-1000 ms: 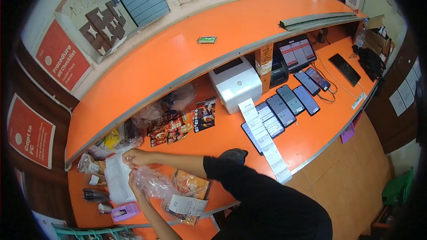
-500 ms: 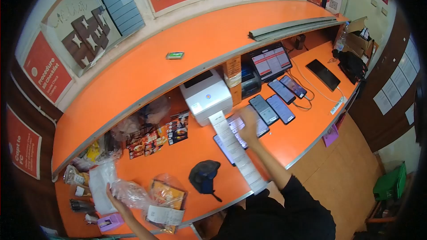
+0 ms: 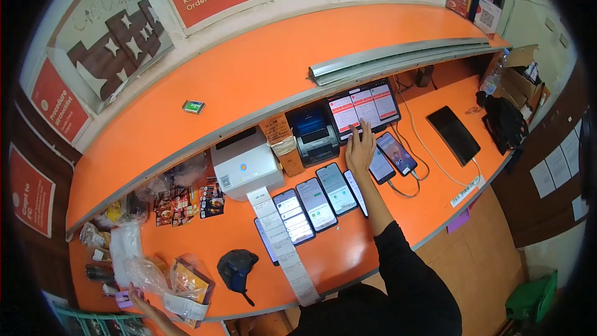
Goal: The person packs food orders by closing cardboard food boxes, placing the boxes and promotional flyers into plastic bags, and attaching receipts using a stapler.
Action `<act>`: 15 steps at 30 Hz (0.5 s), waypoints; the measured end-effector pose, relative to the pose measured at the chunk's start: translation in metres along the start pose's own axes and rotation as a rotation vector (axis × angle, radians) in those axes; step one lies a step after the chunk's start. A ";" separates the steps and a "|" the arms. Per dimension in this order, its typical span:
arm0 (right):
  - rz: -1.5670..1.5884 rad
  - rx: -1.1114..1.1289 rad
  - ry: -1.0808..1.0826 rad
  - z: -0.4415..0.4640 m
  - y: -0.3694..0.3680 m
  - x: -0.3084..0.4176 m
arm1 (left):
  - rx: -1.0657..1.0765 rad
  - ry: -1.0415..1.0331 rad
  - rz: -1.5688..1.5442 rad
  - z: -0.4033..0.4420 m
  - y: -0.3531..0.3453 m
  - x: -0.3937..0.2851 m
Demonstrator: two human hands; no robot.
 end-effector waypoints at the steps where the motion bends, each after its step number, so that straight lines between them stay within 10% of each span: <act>1: 0.034 -0.027 0.012 0.000 0.006 0.000 | -0.015 -0.046 0.054 -0.008 0.002 -0.010; 15: 0.223 -0.160 -0.147 0.008 0.034 -0.075 | -0.149 -0.093 0.063 -0.017 0.064 0.059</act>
Point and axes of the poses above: each hand's wrist, its own z-axis towards the middle knuckle, its own y-axis out of the back of the hand, x = y × z, the point moved 8 cm from there along z, towards the middle knuckle, and after that the axes turned 13 degrees about x, right-handed, at the moved point
